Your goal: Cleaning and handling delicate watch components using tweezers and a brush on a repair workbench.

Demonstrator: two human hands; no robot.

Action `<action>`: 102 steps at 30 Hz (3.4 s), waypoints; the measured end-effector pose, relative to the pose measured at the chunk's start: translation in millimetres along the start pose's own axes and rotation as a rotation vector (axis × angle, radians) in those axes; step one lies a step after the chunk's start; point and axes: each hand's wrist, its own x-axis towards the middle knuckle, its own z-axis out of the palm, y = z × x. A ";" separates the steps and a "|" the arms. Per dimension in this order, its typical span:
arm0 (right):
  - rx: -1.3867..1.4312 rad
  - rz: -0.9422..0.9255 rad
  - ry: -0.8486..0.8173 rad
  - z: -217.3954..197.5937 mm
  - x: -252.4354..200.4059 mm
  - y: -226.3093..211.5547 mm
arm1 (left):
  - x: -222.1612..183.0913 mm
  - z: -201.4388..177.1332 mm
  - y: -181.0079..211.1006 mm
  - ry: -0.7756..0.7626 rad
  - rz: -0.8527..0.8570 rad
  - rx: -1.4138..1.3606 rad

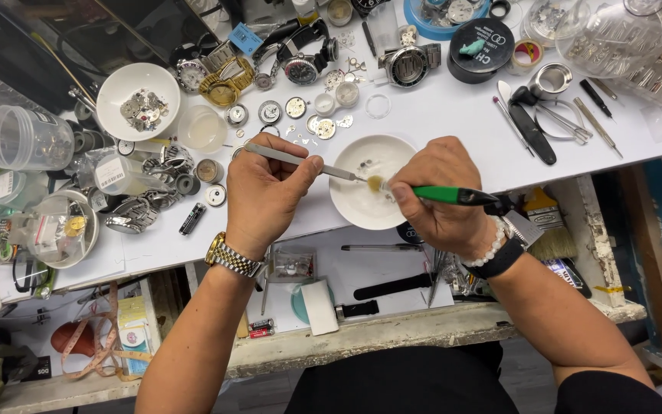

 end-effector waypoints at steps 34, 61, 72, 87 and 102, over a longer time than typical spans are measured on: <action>0.118 0.183 0.156 -7.7 -9.1 8.8 | 14.1 -40.2 16.9 0.179 0.087 -0.011; 0.109 0.134 0.298 1.5 -17.2 13.2 | -6.5 -60.6 17.5 0.217 0.333 0.135; 0.209 0.228 0.259 -6.0 -11.9 8.4 | -53.5 8.8 -13.8 0.058 0.397 -0.017; 0.143 0.080 0.110 -5.0 -5.0 8.0 | -64.6 -3.7 -8.8 -0.106 0.720 0.136; 0.069 0.052 0.078 -2.9 -4.2 9.8 | -61.8 -0.2 -25.7 -0.132 1.082 0.367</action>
